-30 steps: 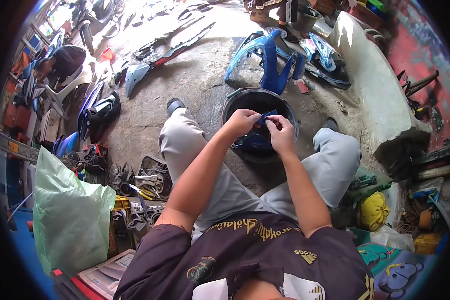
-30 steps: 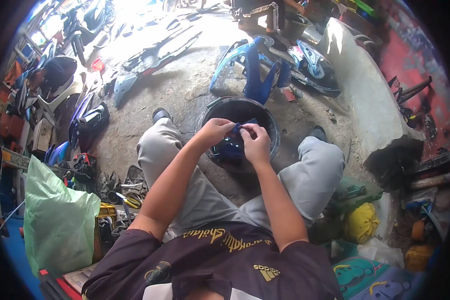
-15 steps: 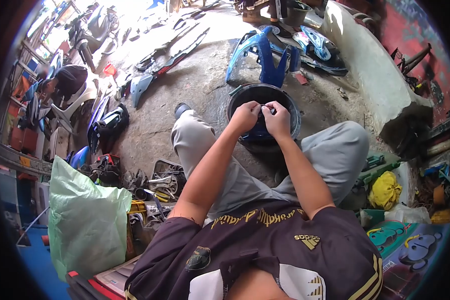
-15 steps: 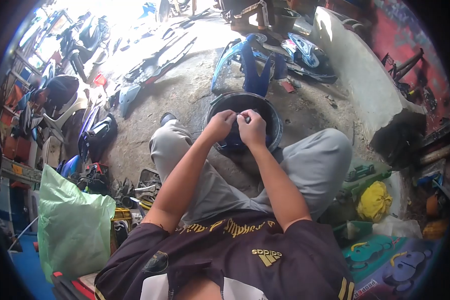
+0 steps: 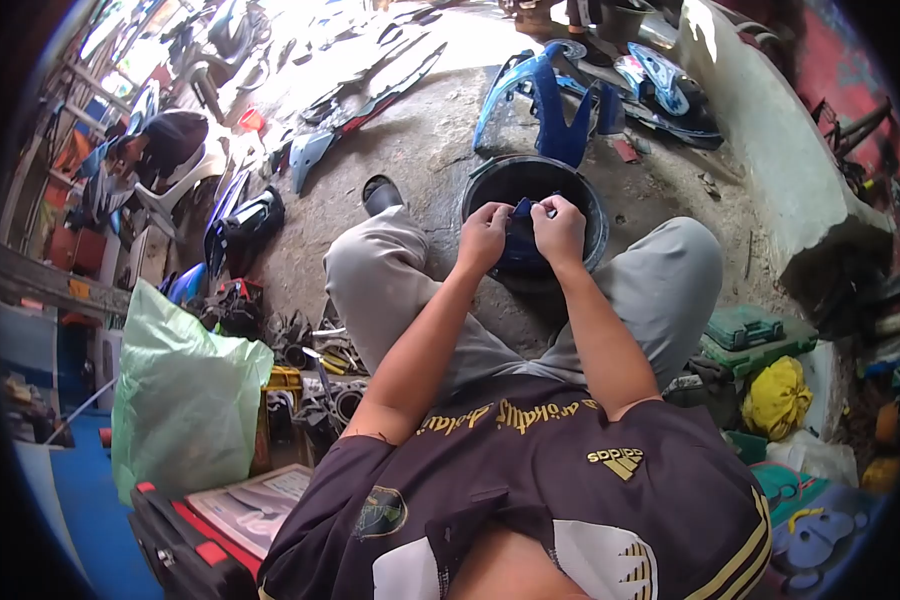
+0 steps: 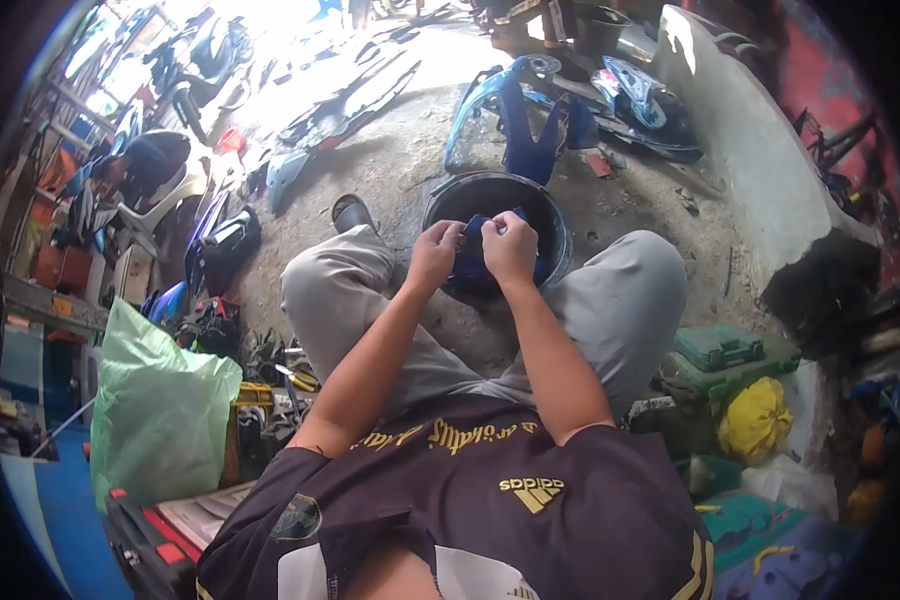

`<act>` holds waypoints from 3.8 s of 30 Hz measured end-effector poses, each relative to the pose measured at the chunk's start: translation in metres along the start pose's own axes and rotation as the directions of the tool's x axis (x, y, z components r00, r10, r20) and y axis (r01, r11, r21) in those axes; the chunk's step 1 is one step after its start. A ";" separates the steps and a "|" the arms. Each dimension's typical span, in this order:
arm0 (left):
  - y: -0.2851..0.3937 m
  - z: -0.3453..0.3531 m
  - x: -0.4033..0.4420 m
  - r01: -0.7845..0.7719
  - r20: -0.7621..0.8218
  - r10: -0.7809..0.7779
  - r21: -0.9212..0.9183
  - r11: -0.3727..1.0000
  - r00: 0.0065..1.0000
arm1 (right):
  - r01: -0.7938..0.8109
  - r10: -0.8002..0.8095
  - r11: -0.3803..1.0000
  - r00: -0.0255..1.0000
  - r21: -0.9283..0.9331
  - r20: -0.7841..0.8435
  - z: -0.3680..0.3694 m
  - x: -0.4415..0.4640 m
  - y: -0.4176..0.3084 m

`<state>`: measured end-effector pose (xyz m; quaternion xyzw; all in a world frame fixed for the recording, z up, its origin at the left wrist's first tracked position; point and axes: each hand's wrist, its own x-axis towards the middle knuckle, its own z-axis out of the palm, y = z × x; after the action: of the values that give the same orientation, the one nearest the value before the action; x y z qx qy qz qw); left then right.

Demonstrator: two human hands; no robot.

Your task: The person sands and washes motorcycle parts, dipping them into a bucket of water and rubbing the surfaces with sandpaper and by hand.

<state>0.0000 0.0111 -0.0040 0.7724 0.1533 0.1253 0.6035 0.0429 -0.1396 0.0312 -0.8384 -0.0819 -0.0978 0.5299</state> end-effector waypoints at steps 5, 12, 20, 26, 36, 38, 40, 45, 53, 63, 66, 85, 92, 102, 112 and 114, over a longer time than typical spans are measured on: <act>0.009 -0.001 -0.005 -0.022 -0.089 0.033 0.122 0.992 0.995 | -0.018 0.009 0.994 0.997 0.112 0.074 -0.003 -0.001 -0.002; 0.077 -0.012 -0.021 0.026 0.164 -0.108 0.435 0.900 0.981 | -0.009 0.001 0.988 0.999 0.153 0.050 -0.011 0.001 0.021; 0.046 0.002 -0.013 0.027 0.087 -0.043 0.174 0.984 0.995 | -0.025 0.023 0.989 1.000 0.143 0.019 -0.014 -0.007 0.019; 0.041 0.023 -0.020 0.105 -0.059 -0.101 0.055 0.993 0.993 | 0.129 -0.136 0.978 0.990 0.166 0.032 -0.003 -0.003 -0.002; 0.032 0.010 -0.032 0.192 0.032 -0.189 -0.142 0.971 0.981 | -0.015 0.005 0.995 0.995 0.101 0.098 -0.012 0.004 -0.001; 0.036 0.007 -0.033 0.211 0.054 -0.206 -0.115 0.971 0.977 | 0.022 -0.030 0.996 0.995 0.081 0.095 -0.010 0.004 -0.003; 0.035 0.007 -0.039 0.216 0.045 -0.211 -0.171 0.961 0.976 | 0.094 -0.114 0.986 0.984 0.139 0.140 -0.008 0.002 -0.011; 0.036 0.005 -0.037 0.234 0.073 -0.225 -0.180 0.955 0.972 | -0.031 0.006 0.987 0.988 0.155 0.155 -0.013 0.006 0.001; 0.044 0.001 -0.028 0.278 0.110 -0.258 -0.263 0.924 0.960 | 0.062 -0.101 0.982 0.971 0.181 0.216 -0.018 0.017 0.002; 0.039 0.006 -0.029 0.261 0.074 -0.252 -0.162 0.952 0.965 | -0.400 0.353 0.910 0.886 0.111 0.301 -0.029 0.020 0.020; 0.042 0.007 -0.030 0.254 0.065 -0.247 -0.145 0.956 0.967 | -0.479 0.445 0.875 0.854 0.074 0.267 -0.020 0.015 0.051; 0.047 0.009 -0.030 0.198 0.067 -0.190 -0.160 0.967 0.980 | -0.367 0.330 0.924 0.907 0.107 0.262 -0.011 0.028 0.066; 0.049 0.006 -0.028 0.238 0.089 -0.225 -0.183 0.954 0.970 | -0.347 0.306 0.928 0.917 0.137 0.255 -0.009 0.024 0.074; 0.049 0.009 -0.026 0.235 0.083 -0.222 -0.209 0.949 0.971 | -0.315 0.164 0.878 0.904 0.360 0.394 -0.020 0.032 0.054; 0.047 0.008 -0.027 0.260 0.085 -0.247 -0.234 0.937 0.965 | -0.411 0.314 0.871 0.886 0.267 0.341 -0.019 0.027 0.059; 0.046 0.006 -0.030 0.226 0.090 -0.211 -0.211 0.951 0.973 | -0.424 0.373 0.885 0.894 0.195 0.249 -0.008 0.026 0.067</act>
<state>-0.0214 -0.0156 0.0386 0.6829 0.2032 0.0484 0.7000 0.0837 -0.1747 -0.0175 -0.7711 0.0277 0.1109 0.6263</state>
